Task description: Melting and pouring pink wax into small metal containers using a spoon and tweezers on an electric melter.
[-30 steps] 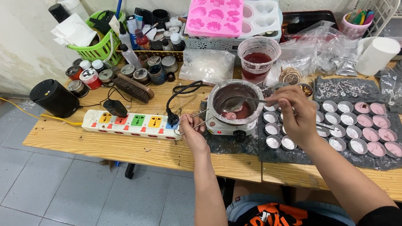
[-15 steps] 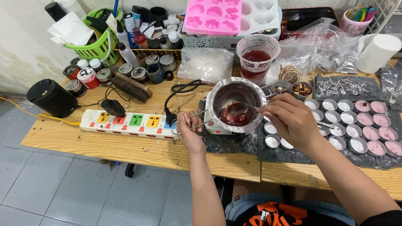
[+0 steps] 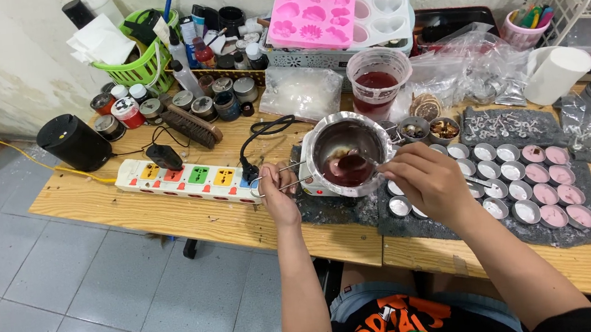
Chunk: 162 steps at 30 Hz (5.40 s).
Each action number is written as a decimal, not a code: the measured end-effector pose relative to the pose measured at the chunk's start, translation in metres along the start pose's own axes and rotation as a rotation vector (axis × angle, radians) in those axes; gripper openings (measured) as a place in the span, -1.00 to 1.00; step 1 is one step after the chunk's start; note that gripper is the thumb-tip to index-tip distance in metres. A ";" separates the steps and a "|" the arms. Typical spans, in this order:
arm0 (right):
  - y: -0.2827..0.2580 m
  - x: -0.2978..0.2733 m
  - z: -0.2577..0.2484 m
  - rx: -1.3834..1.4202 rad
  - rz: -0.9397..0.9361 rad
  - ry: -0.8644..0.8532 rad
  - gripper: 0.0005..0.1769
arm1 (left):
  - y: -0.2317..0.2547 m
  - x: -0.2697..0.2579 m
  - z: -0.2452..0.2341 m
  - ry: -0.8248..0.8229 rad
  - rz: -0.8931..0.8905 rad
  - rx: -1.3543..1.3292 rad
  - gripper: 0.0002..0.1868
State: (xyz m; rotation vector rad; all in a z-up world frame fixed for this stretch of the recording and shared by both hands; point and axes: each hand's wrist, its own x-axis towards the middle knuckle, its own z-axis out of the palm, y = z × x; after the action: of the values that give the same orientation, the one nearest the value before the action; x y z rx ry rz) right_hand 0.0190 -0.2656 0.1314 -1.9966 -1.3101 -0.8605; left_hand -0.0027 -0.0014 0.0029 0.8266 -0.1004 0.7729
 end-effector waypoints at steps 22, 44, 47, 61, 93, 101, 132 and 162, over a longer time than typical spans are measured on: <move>0.031 -0.029 0.034 0.541 0.758 0.069 -0.73 | 0.005 -0.002 0.008 0.012 0.002 0.041 -0.66; 0.004 -0.018 0.009 0.307 0.291 0.226 -0.75 | -0.003 0.000 0.000 0.097 -0.025 0.043 -0.68; 0.002 -0.021 0.007 0.258 0.263 0.248 -0.78 | -0.004 0.000 0.000 0.131 -0.045 0.036 -0.69; -0.006 -0.028 0.005 0.087 0.019 0.297 -0.75 | -0.007 0.001 -0.002 0.171 -0.051 0.067 -0.69; 0.002 -0.021 0.002 0.136 0.123 0.260 -0.71 | -0.008 0.002 -0.002 0.184 -0.050 0.077 -0.69; 0.001 -0.024 0.004 0.094 -0.074 0.298 -0.75 | -0.007 0.002 -0.002 0.196 -0.054 0.066 -0.69; 0.132 -0.145 -0.103 0.333 0.733 0.875 -0.65 | -0.015 -0.018 0.025 0.254 0.096 0.123 -0.62; 0.184 -0.144 -0.090 -0.052 0.625 0.522 -0.78 | -0.024 -0.023 0.028 0.251 0.182 0.173 -0.65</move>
State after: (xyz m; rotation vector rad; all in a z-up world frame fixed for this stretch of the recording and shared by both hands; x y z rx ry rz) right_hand 0.1289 -0.4755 0.0517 -1.8677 -0.3427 -1.0019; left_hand 0.0020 -0.0442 -0.0016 0.8853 0.1179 1.0626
